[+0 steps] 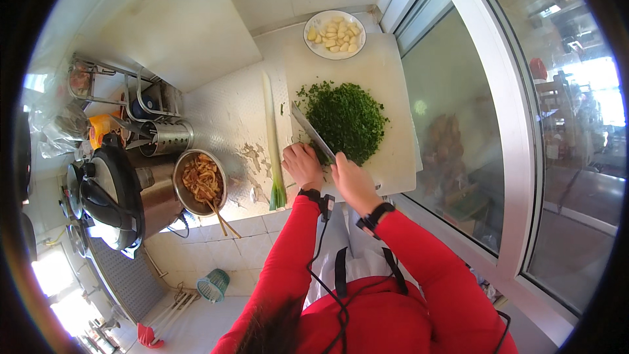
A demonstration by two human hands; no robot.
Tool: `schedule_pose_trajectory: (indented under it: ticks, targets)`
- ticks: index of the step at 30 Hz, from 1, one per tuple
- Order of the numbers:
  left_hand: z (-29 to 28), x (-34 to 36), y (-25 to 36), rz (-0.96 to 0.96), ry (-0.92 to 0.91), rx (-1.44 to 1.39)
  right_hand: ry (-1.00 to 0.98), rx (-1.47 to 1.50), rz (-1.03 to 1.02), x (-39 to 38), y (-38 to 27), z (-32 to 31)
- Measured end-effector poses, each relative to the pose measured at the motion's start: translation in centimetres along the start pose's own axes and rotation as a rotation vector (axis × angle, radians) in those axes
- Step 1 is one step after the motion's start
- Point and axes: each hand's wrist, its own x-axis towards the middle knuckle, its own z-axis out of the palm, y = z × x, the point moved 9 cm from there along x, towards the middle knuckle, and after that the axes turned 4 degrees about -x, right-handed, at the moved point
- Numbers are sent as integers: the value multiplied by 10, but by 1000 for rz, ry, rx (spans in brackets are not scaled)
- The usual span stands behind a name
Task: The person chops green onions on a cutting board using a cleaver. They gather the chopped pieces and transfer them into a white bowl. The person then moves to the sink area and returns to the cutting board to continue chopping.
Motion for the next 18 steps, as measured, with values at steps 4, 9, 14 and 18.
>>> schedule_pose_trajectory:
  ticks: [4,9,14,18]
  targets:
    - [8,-1,-1,-2,-70,31,-109,-54,11,-29,9,-11]
    - [3,-1,4,53,-27,72,-106,-106,-3,-31,3,4]
    - [4,-1,2,52,-64,44,-6,-75,-23,4,-11,25]
    - [2,-1,2,58,-33,-19,-11,-26,-27,14,-10,15]
